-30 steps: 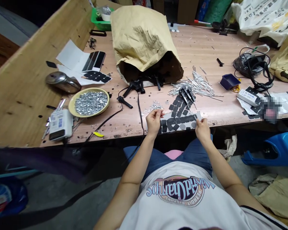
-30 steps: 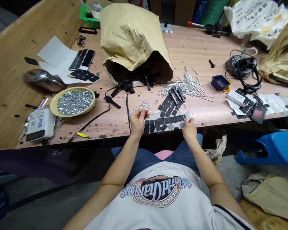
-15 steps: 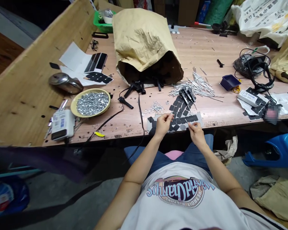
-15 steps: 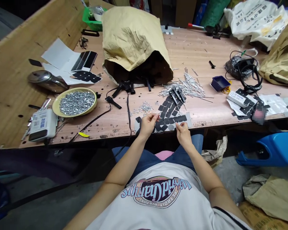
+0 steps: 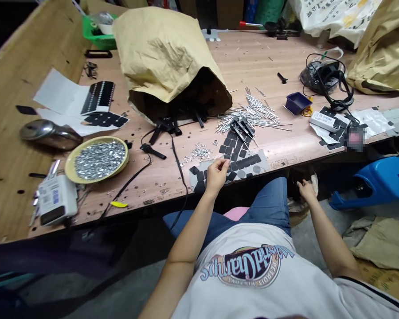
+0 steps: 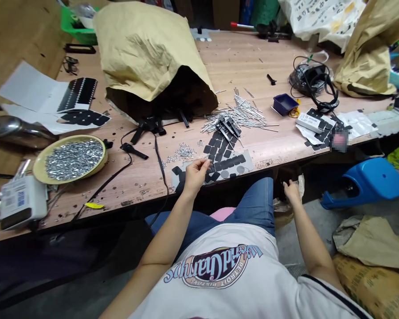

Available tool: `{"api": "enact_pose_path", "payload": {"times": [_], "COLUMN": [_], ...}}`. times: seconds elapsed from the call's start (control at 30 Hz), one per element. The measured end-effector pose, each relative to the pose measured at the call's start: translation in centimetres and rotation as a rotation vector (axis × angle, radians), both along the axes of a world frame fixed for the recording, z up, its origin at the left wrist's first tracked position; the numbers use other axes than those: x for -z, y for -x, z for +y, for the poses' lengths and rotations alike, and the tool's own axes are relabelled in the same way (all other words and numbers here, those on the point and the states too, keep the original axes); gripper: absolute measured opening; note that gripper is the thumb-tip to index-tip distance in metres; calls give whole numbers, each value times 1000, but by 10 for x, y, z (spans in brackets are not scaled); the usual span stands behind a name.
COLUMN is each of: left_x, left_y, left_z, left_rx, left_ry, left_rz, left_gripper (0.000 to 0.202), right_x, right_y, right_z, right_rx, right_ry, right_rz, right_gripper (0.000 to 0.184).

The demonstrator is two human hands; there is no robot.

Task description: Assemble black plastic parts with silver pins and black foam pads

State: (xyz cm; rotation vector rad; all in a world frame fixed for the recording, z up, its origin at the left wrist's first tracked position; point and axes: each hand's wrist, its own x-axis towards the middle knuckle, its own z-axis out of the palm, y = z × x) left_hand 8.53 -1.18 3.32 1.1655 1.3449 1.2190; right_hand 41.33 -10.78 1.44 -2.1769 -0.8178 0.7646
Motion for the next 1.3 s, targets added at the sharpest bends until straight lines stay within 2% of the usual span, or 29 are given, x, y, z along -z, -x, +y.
{"api": "enact_pose_path", "payload": {"times": [0.07, 0.13, 0.2, 0.27, 0.4, 0.53, 0.63, 0.77, 0.9, 1.0, 1.17, 1.3], "left_x": [-1, -3, -4, -4, -4, -1, 1, 2, 1, 3, 7, 5], "left_y": [0, 2, 4, 6, 10, 24, 36, 45, 39, 25, 8, 5], "left_z": [0, 0, 1, 2, 2, 5, 7, 18, 50, 79, 106, 108], "left_rx": [8, -23, -63, -72, -55, -111, -151, -181, -112, 14, 166, 192], "left_ry": [-18, -33, -43, -58, -102, -130, -146, -163, -165, -119, -62, -66], "left_rz": [46, 86, 108, 123, 158, 191, 220, 336, 551, 714, 928, 974], "left_gripper": [18, 17, 16, 15, 13, 13, 13, 13, 13, 15, 15, 14], "right_x": [-8, -18, -26, -32, -39, -46, -50, -52, -49, -47, -56, -65], "right_y": [-1, 3, 16, 36, 80, 93, 85, 68, 58, 54, 54, 72], "right_z": [16, 41, 74, 111, 183, 235, 257, 270, 271, 266, 249, 220], "right_rx": [20, -50, -233, -483, -1036, -1539, -1801, -2035, -2158, -2143, -1910, -1723], "right_ry": [-112, -271, -417, -477, -438, -318, -302, -379, -404, -473, -656, -654], "right_rz": [-268, -551, -690, -754, -1010, -1281, -1351, -1288, -1251, -1285, -1350, -1240], "right_gripper": [24, 24, 27, 28, 30, 26, 25, 25, 27, 30, 32, 33]}}
